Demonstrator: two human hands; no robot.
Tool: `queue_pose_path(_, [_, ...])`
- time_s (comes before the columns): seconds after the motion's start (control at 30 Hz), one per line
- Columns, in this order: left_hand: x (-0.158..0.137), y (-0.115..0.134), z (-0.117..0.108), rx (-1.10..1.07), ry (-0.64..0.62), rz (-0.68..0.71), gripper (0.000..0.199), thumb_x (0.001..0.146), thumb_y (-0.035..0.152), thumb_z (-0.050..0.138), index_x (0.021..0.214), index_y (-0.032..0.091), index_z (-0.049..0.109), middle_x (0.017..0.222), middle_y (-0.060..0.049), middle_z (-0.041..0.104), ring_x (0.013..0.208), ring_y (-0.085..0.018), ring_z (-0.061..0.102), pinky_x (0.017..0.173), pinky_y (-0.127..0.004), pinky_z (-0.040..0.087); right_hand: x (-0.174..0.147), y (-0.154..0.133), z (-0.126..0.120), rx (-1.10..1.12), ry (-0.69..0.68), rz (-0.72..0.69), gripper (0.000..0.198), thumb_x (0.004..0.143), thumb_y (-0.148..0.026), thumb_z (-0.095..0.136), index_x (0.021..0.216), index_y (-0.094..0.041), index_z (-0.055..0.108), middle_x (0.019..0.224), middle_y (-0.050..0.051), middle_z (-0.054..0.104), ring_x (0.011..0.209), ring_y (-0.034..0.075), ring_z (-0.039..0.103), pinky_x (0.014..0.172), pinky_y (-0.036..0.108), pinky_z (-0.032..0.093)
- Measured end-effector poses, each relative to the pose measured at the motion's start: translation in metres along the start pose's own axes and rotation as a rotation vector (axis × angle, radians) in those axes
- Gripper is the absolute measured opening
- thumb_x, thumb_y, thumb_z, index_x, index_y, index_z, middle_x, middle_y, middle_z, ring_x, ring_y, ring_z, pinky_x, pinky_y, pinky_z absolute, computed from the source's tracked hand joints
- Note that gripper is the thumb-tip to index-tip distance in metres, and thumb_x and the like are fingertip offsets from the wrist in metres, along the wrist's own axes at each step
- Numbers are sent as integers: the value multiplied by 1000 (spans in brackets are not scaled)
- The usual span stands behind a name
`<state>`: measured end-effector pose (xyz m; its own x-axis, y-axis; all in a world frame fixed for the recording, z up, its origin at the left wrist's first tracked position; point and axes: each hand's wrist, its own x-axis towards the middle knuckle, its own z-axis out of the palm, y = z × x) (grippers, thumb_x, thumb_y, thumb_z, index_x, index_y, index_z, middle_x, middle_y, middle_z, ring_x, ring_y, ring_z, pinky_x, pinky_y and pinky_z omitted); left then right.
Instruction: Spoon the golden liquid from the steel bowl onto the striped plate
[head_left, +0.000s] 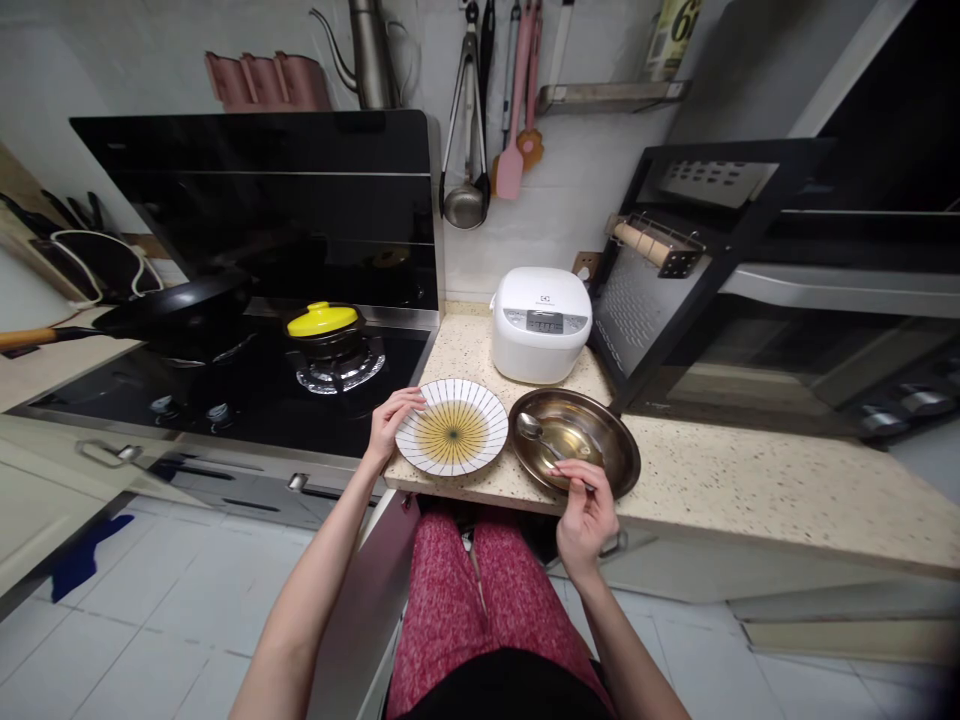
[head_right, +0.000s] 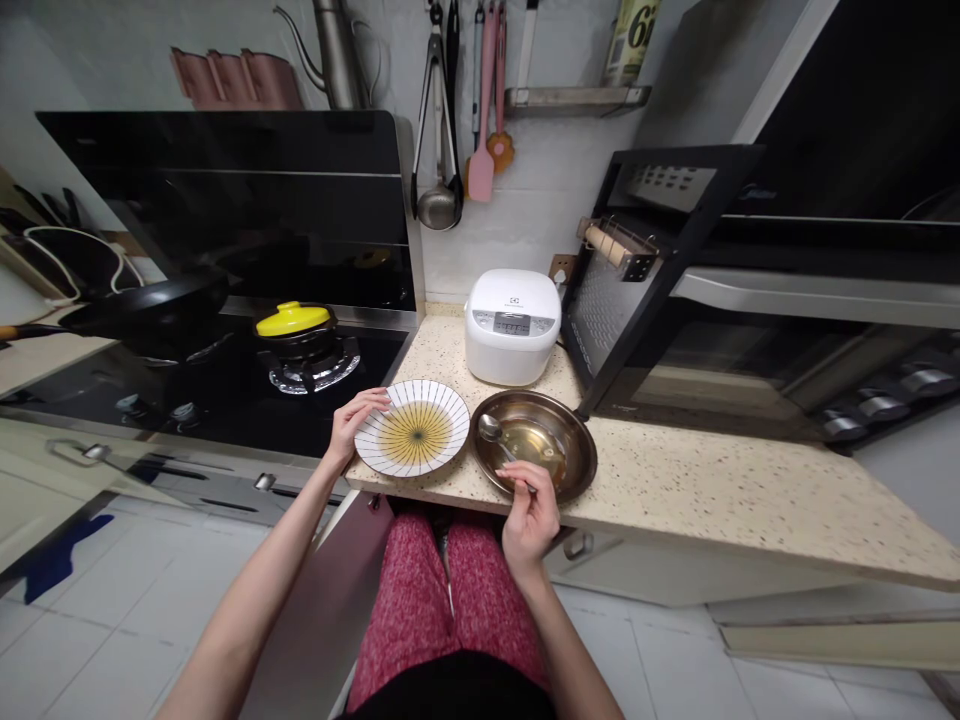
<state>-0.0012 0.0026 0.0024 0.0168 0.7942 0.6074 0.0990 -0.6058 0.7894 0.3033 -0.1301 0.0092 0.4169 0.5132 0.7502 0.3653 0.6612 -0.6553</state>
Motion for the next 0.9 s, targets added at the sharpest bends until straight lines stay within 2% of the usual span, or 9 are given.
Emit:
queue_pose_path(0.13, [0, 2, 0, -3, -1, -8, 28, 96, 31, 61, 83, 21, 84, 100, -11, 81, 121, -33, 66, 112, -53, 46, 0, 3, -5, -56, -66, -100, 19, 103, -18, 52, 97, -22, 70, 91, 5, 73, 89, 20, 71, 82, 38, 58])
queue_pose_path(0.43, [0, 3, 0, -2, -4, -5, 28, 96, 30, 61, 84, 21, 84, 100, -11, 81, 121, -33, 66, 112, -53, 46, 2, 7, -11, -156, -170, -296, 21, 101, -13, 50, 103, -22, 69, 88, 7, 74, 82, 22, 72, 72, 39, 59])
queue_pose_path(0.6, [0, 3, 0, 2, -5, 0, 29, 97, 32, 61, 83, 21, 84, 100, -11, 81, 121, -33, 66, 112, -53, 46, 0, 16, -15, -176, -274, -451, 29, 96, -7, 52, 112, -23, 70, 90, 8, 76, 83, 23, 74, 70, 39, 61])
queue_pose_path(0.77, [0, 2, 0, 6, -5, -4, 29, 97, 34, 61, 83, 22, 84, 100, -11, 80, 121, -34, 66, 112, -54, 46, -2, 21, -20, -188, -365, -449, 35, 94, -4, 51, 116, -23, 71, 93, 8, 77, 85, 23, 74, 72, 41, 62])
queue_pose_path(0.9, [0, 1, 0, -1, -3, -2, 29, 97, 34, 61, 84, 22, 84, 100, -11, 80, 121, -33, 66, 112, -54, 46, -1, 12, -18, -146, -253, -390, 29, 97, -7, 52, 113, -23, 70, 90, 7, 75, 84, 22, 73, 71, 39, 60])
